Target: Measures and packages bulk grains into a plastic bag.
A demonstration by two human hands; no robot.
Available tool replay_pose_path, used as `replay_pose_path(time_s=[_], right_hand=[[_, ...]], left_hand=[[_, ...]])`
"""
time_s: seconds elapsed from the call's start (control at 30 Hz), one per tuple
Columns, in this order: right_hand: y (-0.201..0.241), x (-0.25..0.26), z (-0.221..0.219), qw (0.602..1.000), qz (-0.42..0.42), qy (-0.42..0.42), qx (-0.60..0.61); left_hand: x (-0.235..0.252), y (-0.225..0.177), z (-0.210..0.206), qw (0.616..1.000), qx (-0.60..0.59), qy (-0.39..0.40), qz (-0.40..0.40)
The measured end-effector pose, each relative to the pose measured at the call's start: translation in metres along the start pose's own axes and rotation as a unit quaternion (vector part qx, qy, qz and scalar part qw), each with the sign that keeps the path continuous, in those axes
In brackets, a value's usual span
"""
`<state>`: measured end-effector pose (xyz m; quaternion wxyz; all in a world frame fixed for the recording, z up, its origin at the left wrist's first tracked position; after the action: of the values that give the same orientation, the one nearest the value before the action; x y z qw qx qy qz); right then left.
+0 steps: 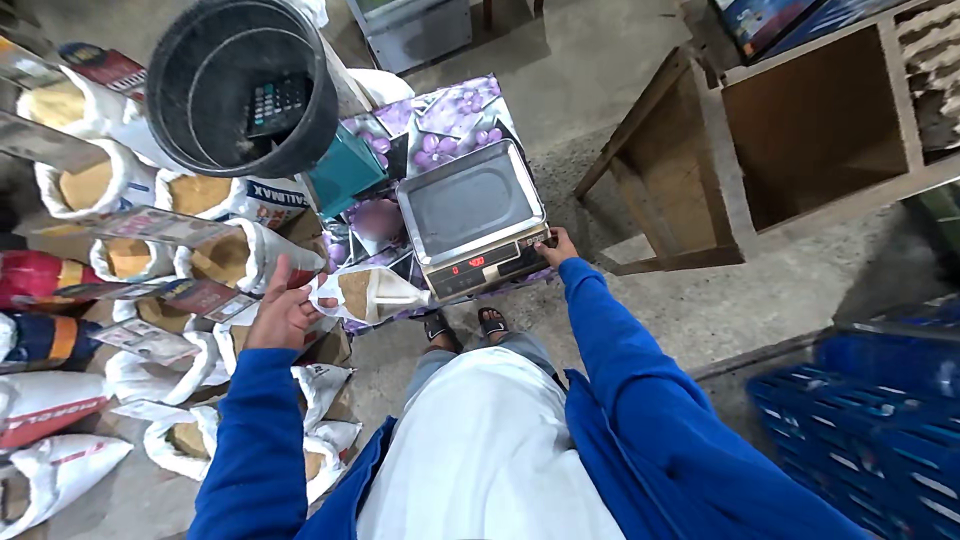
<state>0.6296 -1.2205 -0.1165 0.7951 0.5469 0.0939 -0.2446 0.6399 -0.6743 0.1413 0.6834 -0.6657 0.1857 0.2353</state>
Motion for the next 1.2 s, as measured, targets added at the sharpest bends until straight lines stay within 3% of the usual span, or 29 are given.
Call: replay_pose_path(time_s=[0.07, 0.17, 0.23, 0.27, 0.33, 0.4, 0.47, 0.57, 0.7, 0.77, 0.83, 0.9, 1.1, 1.2], right_hand=[[0.009, -0.009, 0.005, 0.999, -0.016, -0.021, -0.019], [0.058, -0.056, 0.019, 0.979, -0.049, -0.182, -0.079], [0.095, -0.086, -0.002, 0.961, 0.039, -0.253, -0.105], [0.113, -0.096, -0.029, 0.961, 0.107, -0.229, -0.111], [0.158, -0.116, -0.099, 0.967, 0.225, -0.079, -0.085], [0.196, -0.132, -0.178, 0.954, 0.256, 0.111, -0.107], [0.212, -0.140, -0.250, 0.926, 0.237, 0.238, -0.173], [0.218, -0.146, -0.316, 0.881, 0.198, 0.323, -0.283], [0.224, -0.157, -0.348, 0.870, 0.143, 0.363, -0.301], [0.224, -0.164, -0.353, 0.873, 0.091, 0.397, -0.268], [0.234, -0.166, -0.346, 0.894, 0.055, 0.375, -0.238], [0.261, -0.168, -0.323, 0.905, 0.072, 0.331, -0.258], [0.341, -0.166, -0.201, 0.900, 0.142, 0.259, -0.320], [0.382, -0.154, -0.134, 0.884, 0.158, 0.222, -0.380]], left_hand=[[0.001, 0.000, 0.000, 1.000, 0.001, -0.002, 0.007], [0.003, 0.000, 0.001, 1.000, 0.007, -0.002, 0.009], [0.004, 0.002, 0.004, 1.000, 0.007, 0.007, 0.005], [0.005, 0.004, 0.006, 1.000, 0.006, 0.012, 0.004], [0.008, 0.009, 0.013, 1.000, 0.000, 0.009, 0.011], [0.009, 0.013, 0.019, 1.000, -0.004, 0.001, 0.023], [0.010, 0.015, 0.023, 0.999, -0.007, 0.009, 0.030], [0.009, 0.015, 0.023, 0.999, -0.018, 0.047, 0.021], [0.018, 0.016, 0.031, 0.998, -0.024, 0.066, 0.004], [0.024, 0.011, 0.029, 0.997, -0.010, 0.080, -0.007], [0.026, -0.005, 0.023, 0.995, 0.007, 0.094, -0.017], [0.019, -0.036, 0.010, 0.990, 0.019, 0.132, -0.048], [-0.014, -0.146, -0.060, 0.932, 0.028, 0.321, -0.164], [-0.013, -0.179, -0.089, 0.921, -0.032, 0.333, -0.200]])
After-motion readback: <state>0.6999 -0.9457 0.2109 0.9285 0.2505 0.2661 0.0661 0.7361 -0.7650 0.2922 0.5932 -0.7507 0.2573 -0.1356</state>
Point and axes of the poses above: each hand's wrist, its own x-axis towards the middle knuckle, its own z-axis out of the back of the hand, y = z × x, the point moved 6 cm from there along x, towards the middle knuckle, and after that the axes turned 5 degrees about z, right-handed, at the moved point
